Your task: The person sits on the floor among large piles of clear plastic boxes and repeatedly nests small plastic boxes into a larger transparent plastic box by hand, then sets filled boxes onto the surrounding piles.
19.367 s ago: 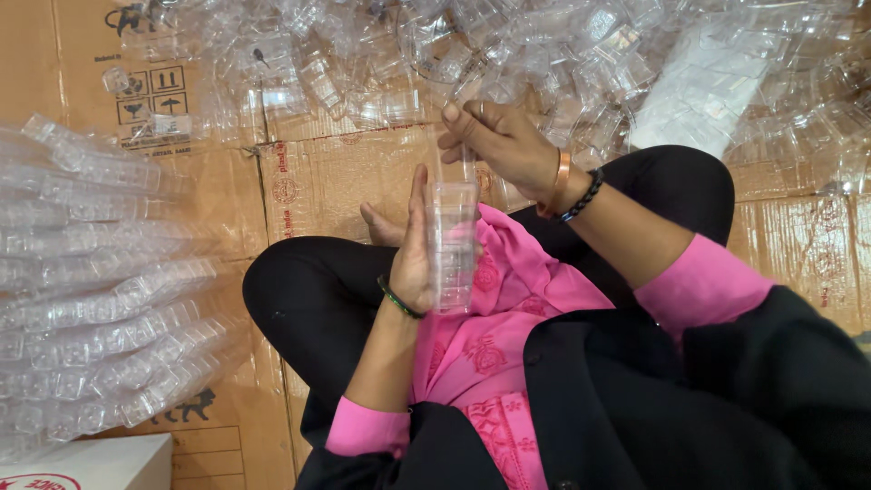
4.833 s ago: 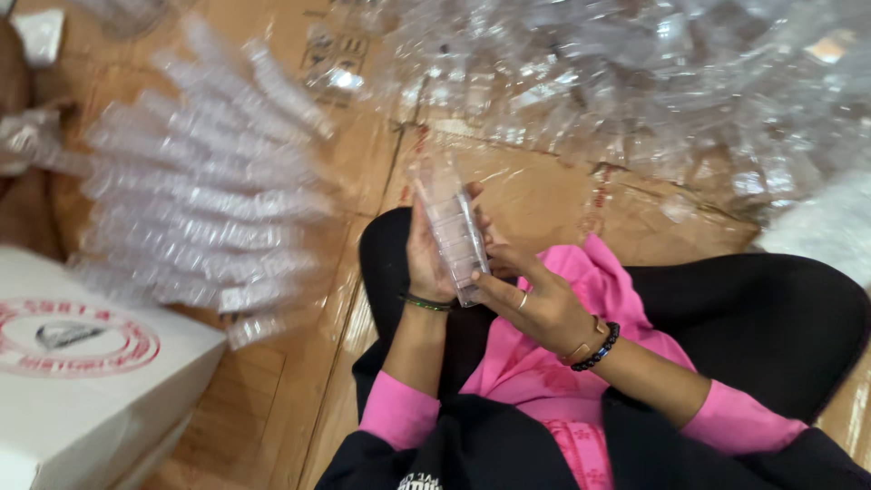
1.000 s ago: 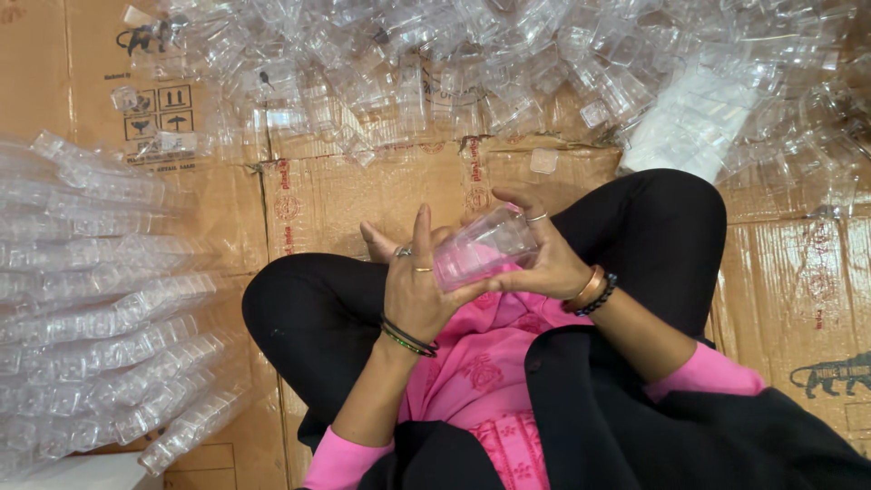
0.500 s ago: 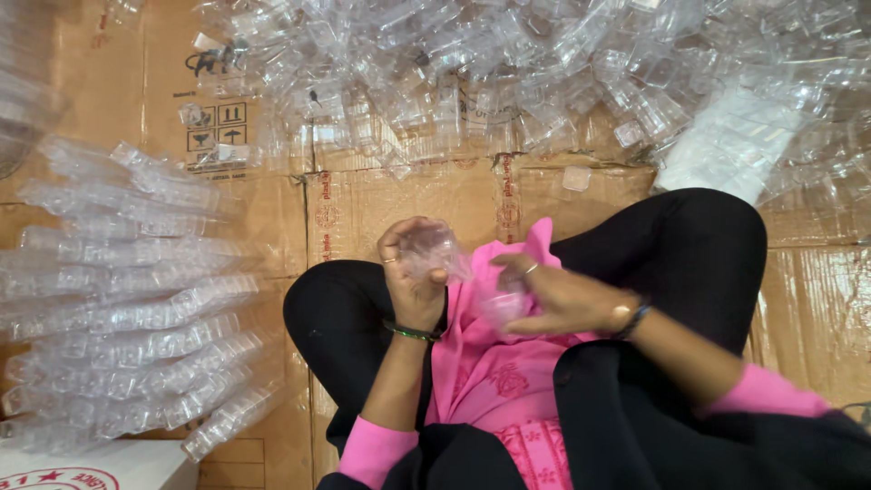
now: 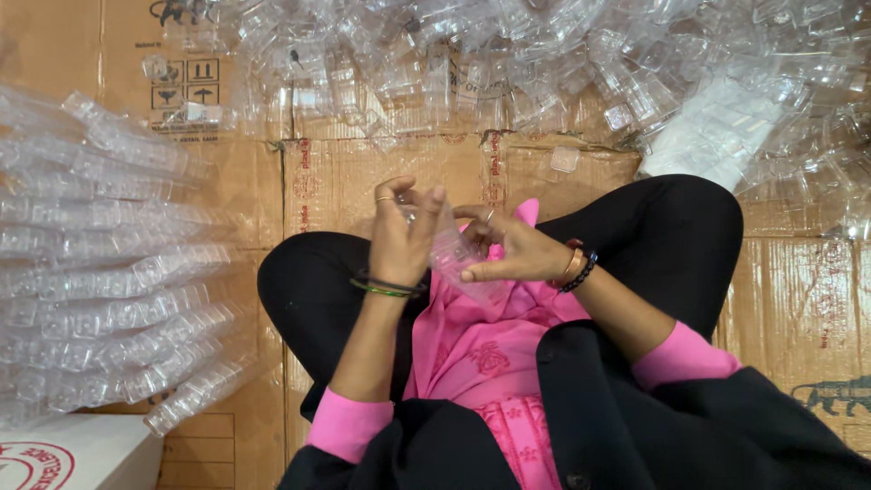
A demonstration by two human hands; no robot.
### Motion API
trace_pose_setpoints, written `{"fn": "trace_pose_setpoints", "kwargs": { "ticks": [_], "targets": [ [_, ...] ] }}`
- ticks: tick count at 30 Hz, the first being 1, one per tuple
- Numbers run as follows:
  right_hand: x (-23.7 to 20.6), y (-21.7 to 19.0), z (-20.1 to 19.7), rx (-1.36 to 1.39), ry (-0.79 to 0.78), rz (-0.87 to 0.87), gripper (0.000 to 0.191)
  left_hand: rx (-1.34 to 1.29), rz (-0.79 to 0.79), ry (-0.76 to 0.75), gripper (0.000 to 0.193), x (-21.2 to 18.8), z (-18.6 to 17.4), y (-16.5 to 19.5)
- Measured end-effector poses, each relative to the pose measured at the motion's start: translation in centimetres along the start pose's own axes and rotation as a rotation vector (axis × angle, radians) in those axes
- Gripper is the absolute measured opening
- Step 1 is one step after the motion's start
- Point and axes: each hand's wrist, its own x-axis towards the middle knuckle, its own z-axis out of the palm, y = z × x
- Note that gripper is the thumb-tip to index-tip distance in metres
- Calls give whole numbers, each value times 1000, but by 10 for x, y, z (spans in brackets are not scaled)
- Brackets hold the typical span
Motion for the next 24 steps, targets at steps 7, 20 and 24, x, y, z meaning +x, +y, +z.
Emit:
{"fn": "trace_pose_setpoints", "kwargs": {
  "ticks": [7,20,24],
  "targets": [
    [9,15,10,438,105,-97,98,-744,-149,-133,84,5,33,-55],
    [-27,-33,-46,370,161,-386,80,-916,-286,-490,62,-40,14,-62],
    [-34,-41,-45,216,194,-272,68,-813,-228,-493,62,-39,5,-42]
  ]
}}
